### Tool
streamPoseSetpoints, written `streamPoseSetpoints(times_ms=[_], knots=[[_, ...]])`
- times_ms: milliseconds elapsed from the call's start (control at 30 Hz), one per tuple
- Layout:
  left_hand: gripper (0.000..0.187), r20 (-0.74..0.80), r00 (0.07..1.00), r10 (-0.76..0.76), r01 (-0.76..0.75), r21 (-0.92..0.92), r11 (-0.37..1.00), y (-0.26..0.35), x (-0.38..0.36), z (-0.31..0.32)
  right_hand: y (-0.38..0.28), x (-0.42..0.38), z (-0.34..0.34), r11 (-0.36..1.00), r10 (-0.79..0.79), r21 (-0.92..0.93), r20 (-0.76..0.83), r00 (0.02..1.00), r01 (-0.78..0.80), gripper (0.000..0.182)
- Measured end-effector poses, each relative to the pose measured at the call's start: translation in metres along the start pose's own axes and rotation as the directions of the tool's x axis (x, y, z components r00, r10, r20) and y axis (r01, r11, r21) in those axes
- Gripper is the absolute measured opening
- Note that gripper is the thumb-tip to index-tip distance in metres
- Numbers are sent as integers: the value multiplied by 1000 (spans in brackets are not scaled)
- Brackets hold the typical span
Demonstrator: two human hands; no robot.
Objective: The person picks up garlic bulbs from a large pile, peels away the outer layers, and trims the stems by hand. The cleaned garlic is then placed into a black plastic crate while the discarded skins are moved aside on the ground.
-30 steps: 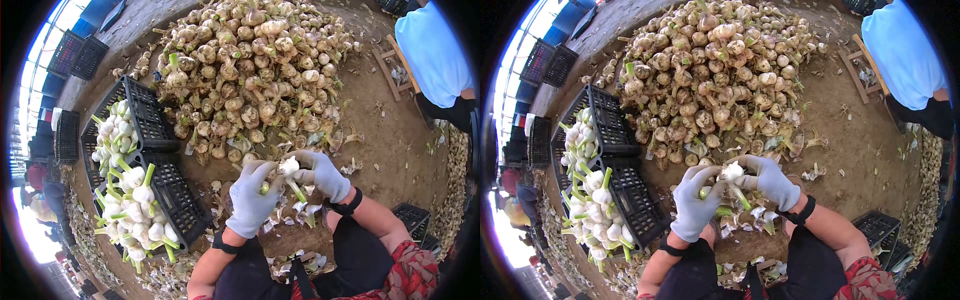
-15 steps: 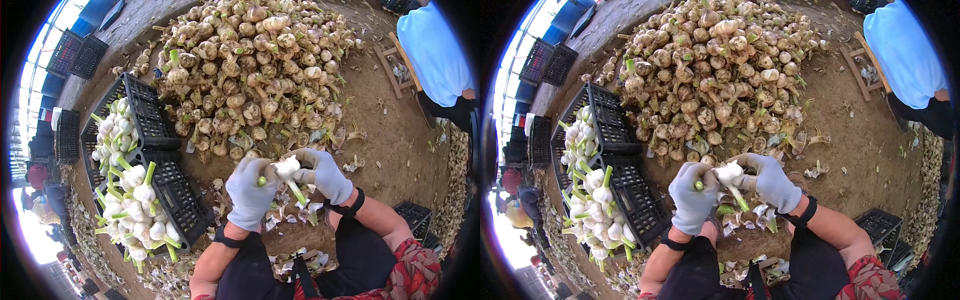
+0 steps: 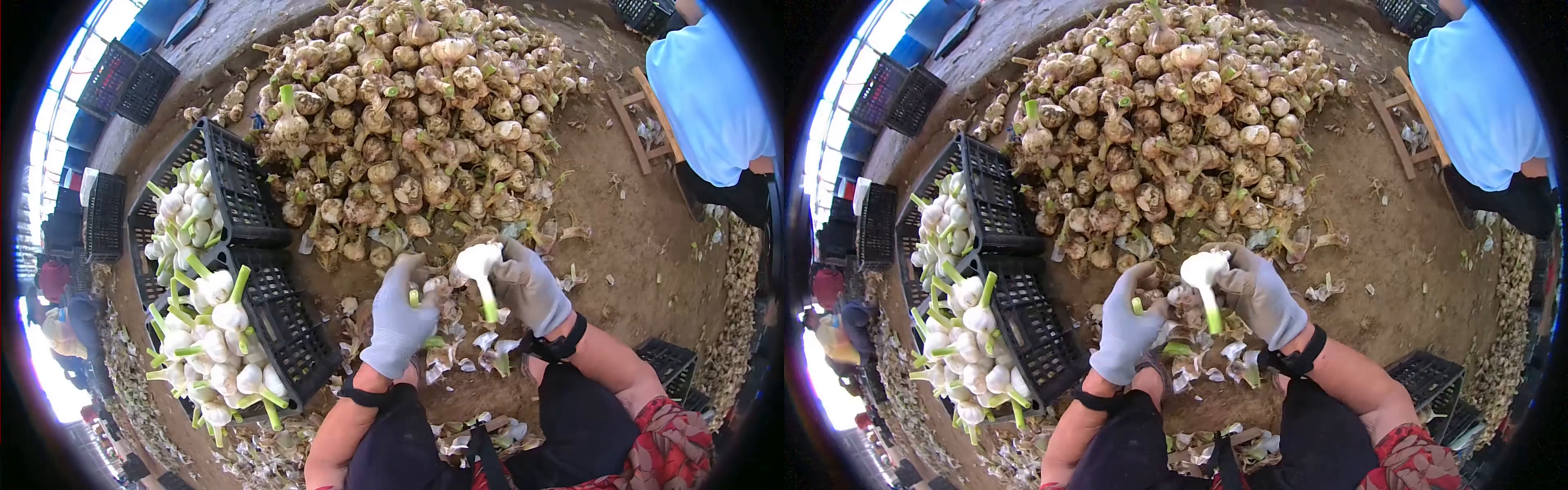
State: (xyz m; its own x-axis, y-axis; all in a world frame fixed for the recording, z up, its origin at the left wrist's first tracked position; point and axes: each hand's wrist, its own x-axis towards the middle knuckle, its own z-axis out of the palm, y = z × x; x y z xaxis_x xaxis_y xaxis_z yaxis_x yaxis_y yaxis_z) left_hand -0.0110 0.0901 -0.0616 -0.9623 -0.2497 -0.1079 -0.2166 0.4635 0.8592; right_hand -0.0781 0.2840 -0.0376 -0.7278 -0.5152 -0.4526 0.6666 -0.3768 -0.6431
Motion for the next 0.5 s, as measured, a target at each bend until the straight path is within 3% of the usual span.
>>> streamPoseSetpoints(times_ms=[67,133,167,200,267,367,467,500], knots=[[44,196,971,-137,187,-266,945,20,2,-4,3,1,-2,960,-115,-256,-4,993,110,40],[46,478,849,-224,461,-464,756,21,4,-2,6,-4,14,855,-251,-470,-5,968,219,42],[46,523,822,-225,510,-501,699,22,4,2,15,-3,11,645,-418,-677,75,906,354,46],[46,526,830,-186,496,-544,676,21,5,8,20,-3,7,594,-453,-688,143,880,417,47],[47,606,771,-194,610,-616,500,22,0,5,24,-2,5,479,-510,-695,277,814,537,49],[47,602,773,-202,625,-667,406,11,-4,11,15,-4,8,412,-476,-736,328,816,537,49],[45,437,862,-256,504,-680,533,20,-5,9,11,0,7,353,-504,-746,357,787,565,43],[47,357,909,-215,403,-621,672,8,-4,15,10,1,6,337,-521,-745,363,773,576,40]])
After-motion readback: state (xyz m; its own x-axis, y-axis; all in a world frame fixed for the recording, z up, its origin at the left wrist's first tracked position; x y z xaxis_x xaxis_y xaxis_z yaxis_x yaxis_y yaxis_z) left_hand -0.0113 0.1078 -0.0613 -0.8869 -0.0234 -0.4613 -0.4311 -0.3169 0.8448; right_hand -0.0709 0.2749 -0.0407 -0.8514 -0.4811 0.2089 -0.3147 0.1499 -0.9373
